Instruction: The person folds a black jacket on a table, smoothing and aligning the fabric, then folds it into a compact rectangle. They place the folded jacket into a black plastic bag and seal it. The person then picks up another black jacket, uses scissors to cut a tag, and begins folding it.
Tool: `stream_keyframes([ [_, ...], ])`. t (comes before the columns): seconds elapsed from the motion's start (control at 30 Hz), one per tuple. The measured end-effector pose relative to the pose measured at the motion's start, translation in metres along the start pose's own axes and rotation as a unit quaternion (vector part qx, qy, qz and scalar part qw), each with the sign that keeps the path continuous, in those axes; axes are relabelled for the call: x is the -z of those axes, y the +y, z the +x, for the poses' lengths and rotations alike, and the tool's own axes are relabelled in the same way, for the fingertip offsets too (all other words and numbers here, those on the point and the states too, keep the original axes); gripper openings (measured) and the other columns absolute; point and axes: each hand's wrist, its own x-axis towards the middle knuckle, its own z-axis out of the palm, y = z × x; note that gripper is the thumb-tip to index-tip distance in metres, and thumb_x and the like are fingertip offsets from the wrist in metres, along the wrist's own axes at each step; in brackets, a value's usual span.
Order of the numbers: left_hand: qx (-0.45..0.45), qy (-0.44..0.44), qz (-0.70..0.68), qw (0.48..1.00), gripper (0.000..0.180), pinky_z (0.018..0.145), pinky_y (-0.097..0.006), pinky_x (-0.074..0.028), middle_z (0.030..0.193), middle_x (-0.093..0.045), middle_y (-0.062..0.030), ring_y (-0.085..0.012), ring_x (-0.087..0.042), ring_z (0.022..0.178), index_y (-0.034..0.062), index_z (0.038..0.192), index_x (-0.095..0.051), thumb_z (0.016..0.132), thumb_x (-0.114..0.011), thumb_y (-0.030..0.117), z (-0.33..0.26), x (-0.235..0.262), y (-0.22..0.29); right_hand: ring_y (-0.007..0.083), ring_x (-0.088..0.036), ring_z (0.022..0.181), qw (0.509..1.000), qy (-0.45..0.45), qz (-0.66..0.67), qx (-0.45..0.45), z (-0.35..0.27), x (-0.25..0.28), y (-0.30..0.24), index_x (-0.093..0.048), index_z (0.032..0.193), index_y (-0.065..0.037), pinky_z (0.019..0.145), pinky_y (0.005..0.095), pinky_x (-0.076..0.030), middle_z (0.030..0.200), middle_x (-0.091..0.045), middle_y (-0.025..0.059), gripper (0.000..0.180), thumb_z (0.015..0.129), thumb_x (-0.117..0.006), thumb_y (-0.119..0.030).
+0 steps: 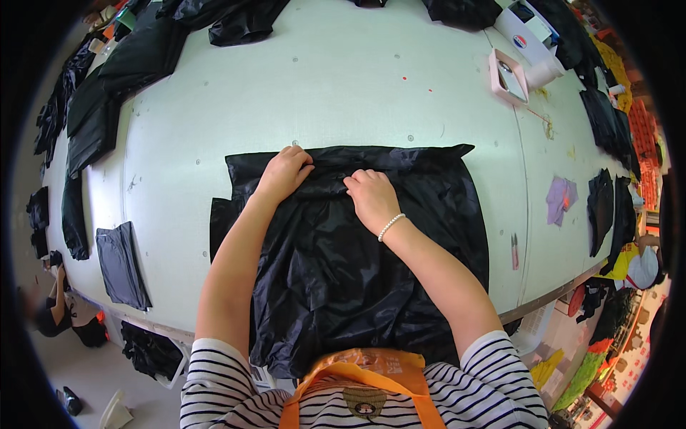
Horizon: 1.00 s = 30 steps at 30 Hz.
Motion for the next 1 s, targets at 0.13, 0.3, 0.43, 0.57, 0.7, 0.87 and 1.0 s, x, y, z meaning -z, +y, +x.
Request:
stream_keyframes([
  [0.13, 0.068, 0.039, -0.006, 0.997, 0.009, 0.071, -0.041, -0.05, 0.088, -0.06, -0.0104, -0.0313, -0.061, 0.083, 0.0051, 0.091, -0.055, 0.087, -0.058, 0.013, -0.002, 0.008, 0.008, 0.024, -0.054, 0.089, 1.0, -0.02, 0.012, -0.006, 0.002, -0.001, -0.001, -0.064, 0.085, -0.007, 0.08, 0.0348, -0.043, 0.086, -0.058, 0.0066, 0.008, 0.083, -0.058, -0.011],
  [0.3, -0.019, 0.041, 0.081, 0.996, 0.011, 0.061, -0.039, -0.051, 0.085, -0.059, -0.0101, -0.0299, -0.063, 0.075, 0.0073, 0.1, -0.049, 0.09, -0.053, 0.009, -0.006, 0.026, 0.027, 0.0302, -0.061, 0.084, 0.993, -0.063, 0.03, -0.091, 0.026, -0.003, 0.013, -0.067, 0.087, -0.006, 0.074, 0.0406, -0.046, 0.083, -0.065, 0.0119, 0.014, 0.085, -0.058, -0.018],
  [0.43, -0.026, -0.005, 0.146, 0.989, 0.019, 0.066, -0.036, -0.051, 0.092, -0.058, -0.0086, -0.0264, -0.063, 0.08, 0.0076, 0.099, -0.051, 0.08, -0.054, 0.007, -0.015, 0.027, 0.033, 0.0284, -0.059, 0.089, 0.985, 0.012, 0.051, -0.166, 0.042, -0.01, 0.024, -0.062, 0.09, -0.007, 0.073, 0.0414, -0.046, 0.088, -0.063, 0.0097, 0.021, 0.079, -0.069, -0.023],
  [0.57, -0.058, 0.057, 0.226, 0.971, 0.024, 0.08, -0.035, -0.049, 0.104, -0.057, -0.0112, -0.0272, -0.057, 0.097, 0.0038, 0.101, -0.055, 0.077, -0.054, 0.006, 0.002, 0.014, 0.068, 0.0271, -0.056, 0.096, 0.981, 0.057, -0.036, -0.183, 0.045, -0.007, 0.023, -0.057, 0.097, -0.009, 0.074, 0.042, -0.046, 0.096, -0.059, 0.0077, 0.034, 0.075, -0.073, -0.028],
  [0.7, -0.012, 0.047, 0.089, 0.995, 0.042, 0.09, -0.035, -0.047, 0.117, -0.054, -0.0131, -0.0305, -0.052, 0.108, -0.0022, 0.12, -0.05, 0.078, -0.052, 0.002, 0.005, -0.042, 0.1, 0.0309, -0.054, 0.099, 0.98, 0.055, -0.051, -0.183, 0.049, -0.012, 0.026, -0.055, 0.1, -0.007, 0.078, 0.0447, -0.045, 0.1, -0.057, 0.0111, 0.032, 0.077, -0.069, -0.025],
  [0.87, 0.049, -0.025, 0.224, 0.973, 0.071, 0.093, -0.039, -0.047, 0.135, -0.044, -0.0238, -0.0359, -0.041, 0.127, 0.0024, 0.142, -0.033, 0.079, -0.062, 0.02, -0.007, -0.064, 0.131, 0.0319, -0.052, 0.108, 0.975, -0.089, -0.009, -0.204, 0.036, 0.027, 0.034, -0.055, 0.109, -0.003, 0.089, 0.0455, -0.044, 0.11, -0.056, 0.0155, 0.031, 0.083, -0.062, -0.019],
  [1.0, 0.052, -0.028, 0.288, 0.956, 0.054, 0.103, -0.051, -0.033, 0.128, -0.047, -0.0257, -0.0396, -0.043, 0.12, 0.0156, 0.132, -0.049, 0.081, -0.059, 0.024, 0.014, -0.066, 0.15, 0.0308, -0.053, 0.111, 0.972, -0.075, -0.061, -0.215, 0.014, 0.051, 0.033, -0.05, 0.119, -0.006, 0.101, 0.0623, -0.029, 0.113, -0.057, 0.0133, 0.037, 0.086, -0.059, -0.022],
])
